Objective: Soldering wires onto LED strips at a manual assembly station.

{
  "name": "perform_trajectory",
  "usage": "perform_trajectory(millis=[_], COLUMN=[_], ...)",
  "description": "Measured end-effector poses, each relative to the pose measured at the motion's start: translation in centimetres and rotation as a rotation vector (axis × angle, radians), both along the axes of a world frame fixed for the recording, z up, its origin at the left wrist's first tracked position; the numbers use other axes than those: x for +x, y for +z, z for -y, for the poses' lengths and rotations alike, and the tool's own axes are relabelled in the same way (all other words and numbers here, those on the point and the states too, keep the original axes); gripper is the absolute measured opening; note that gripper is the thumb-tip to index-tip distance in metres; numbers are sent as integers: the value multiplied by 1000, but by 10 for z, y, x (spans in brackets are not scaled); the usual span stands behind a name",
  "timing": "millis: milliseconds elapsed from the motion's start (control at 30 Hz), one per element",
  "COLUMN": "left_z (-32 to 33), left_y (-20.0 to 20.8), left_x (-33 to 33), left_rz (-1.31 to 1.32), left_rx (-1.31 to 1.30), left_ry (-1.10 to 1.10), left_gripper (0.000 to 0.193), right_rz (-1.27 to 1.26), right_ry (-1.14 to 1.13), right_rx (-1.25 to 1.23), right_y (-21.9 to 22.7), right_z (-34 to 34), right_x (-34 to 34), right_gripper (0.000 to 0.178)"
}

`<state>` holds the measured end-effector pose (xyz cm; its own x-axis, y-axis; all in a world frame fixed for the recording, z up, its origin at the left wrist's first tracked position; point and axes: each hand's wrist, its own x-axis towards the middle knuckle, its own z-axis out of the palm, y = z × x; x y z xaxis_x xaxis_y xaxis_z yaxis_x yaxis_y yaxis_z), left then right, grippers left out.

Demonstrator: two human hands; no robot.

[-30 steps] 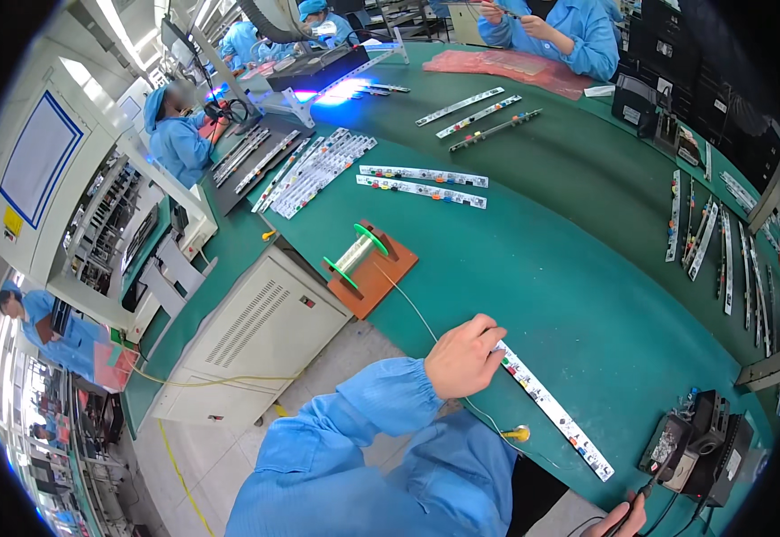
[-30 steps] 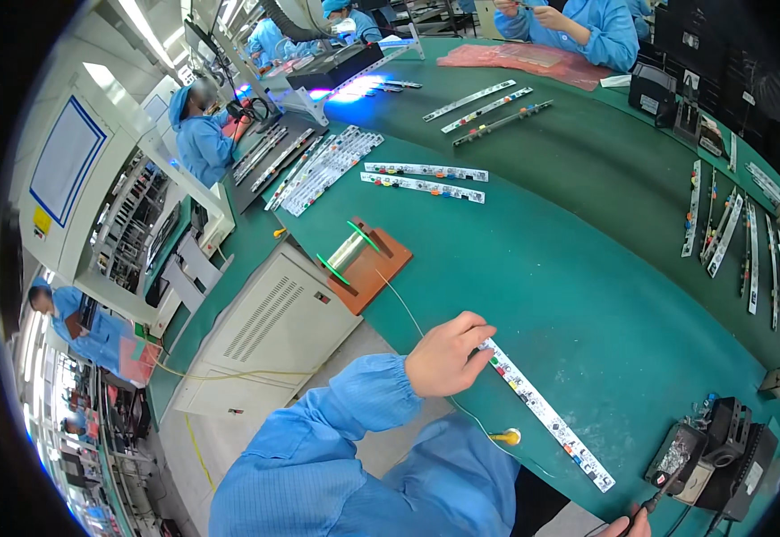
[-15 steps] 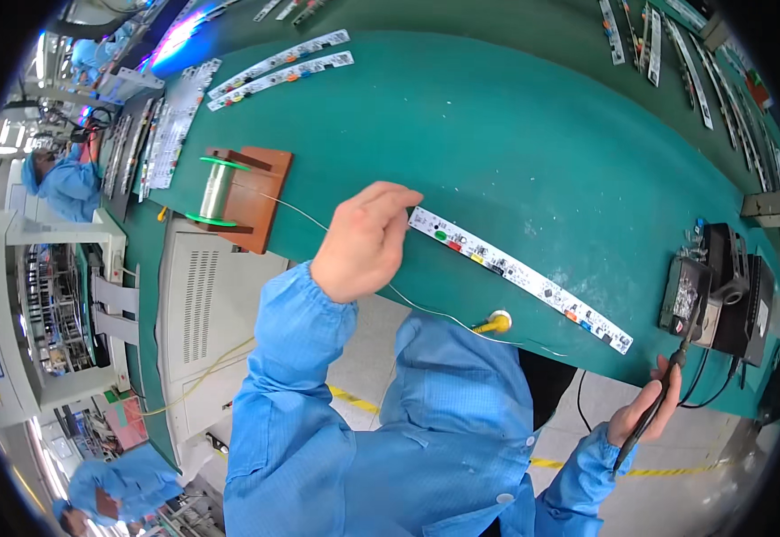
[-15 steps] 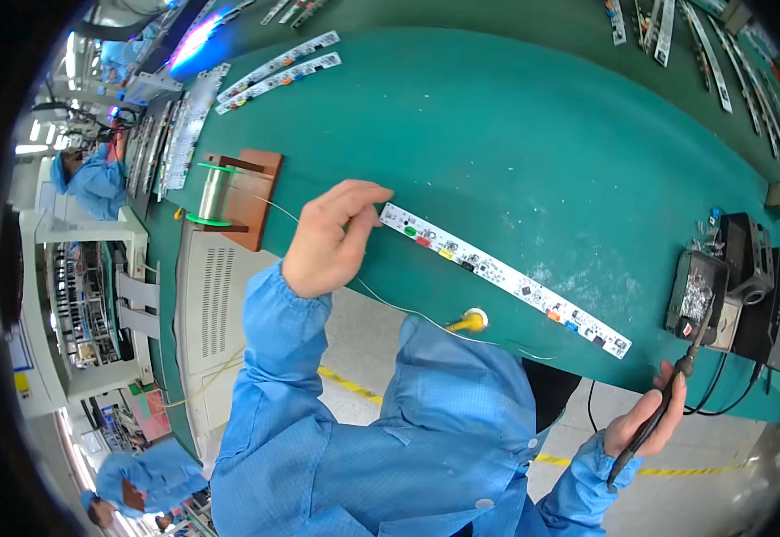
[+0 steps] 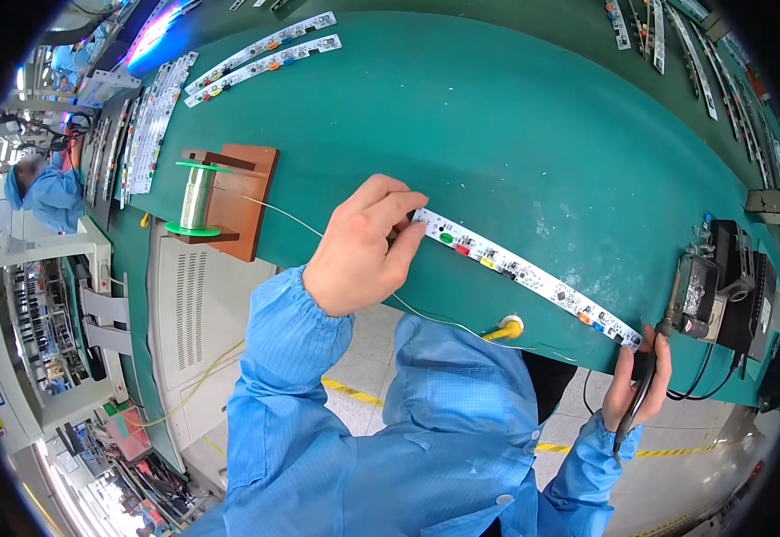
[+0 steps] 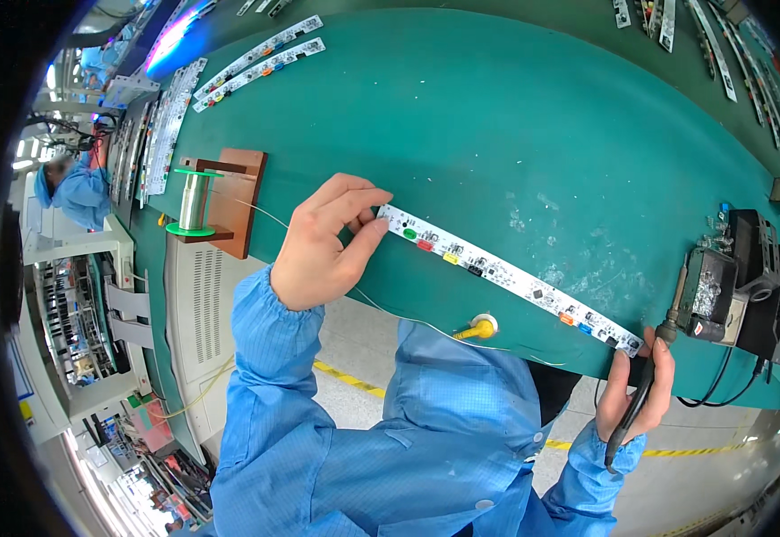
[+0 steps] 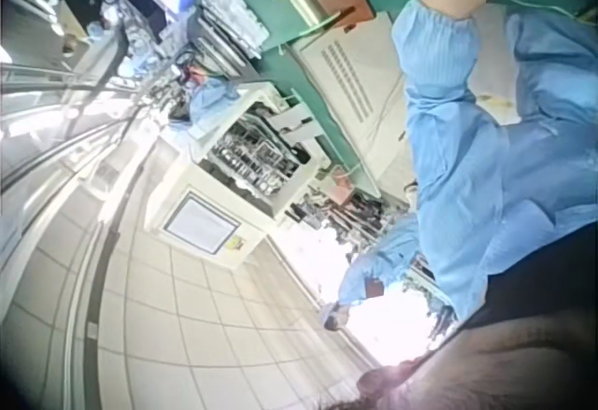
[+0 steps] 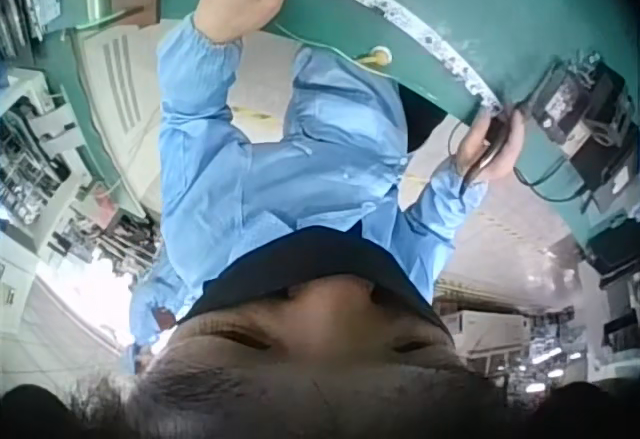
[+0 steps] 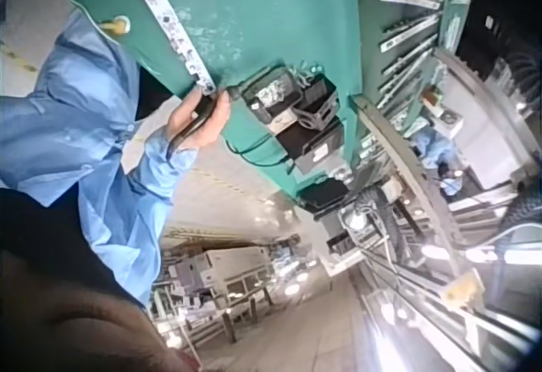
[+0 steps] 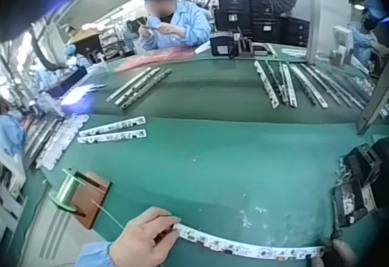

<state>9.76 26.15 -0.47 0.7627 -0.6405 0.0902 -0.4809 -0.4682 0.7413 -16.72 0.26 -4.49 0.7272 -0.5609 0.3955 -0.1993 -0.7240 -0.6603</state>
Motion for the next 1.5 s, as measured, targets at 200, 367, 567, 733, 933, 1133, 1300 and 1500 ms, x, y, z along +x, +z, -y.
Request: perform_trajectory(millis=[200,367,567,733,933,1133,1300,1500], left_z=[-9,-13,-10,-3,-8,-11,-8,-7], left_y=[1,2,8,12,7,1,-1,0], left_x=[-6,-15,-23,-24,-22,-14,-15,-15], left_rz=[-101,-345,-437,-412,-310,-312,-313,-313], left_rx=[-91,-373,-496,-403,-323,-319,-351,-332], left_ry=[-36,-63,-49,-41,-14,12,5,5], left_gripper=[12,14,22,28,25,25,26,27], right_rz=[144,309,346,376,361,416,414,398], right_ry=[-130,-142,-101,-28,-72,143,175,209], right_rx=[84,-135,26,66,226,301,288,257], right_y=[-8,-12,-23,-19,-18,-7,-7,-8], right_z=[3,13,25,31,21,20,25,31], right_x=[-1,1,-4,-9,-9,7,4,1], right_gripper=[46,47,50,51,57,62,61,62])
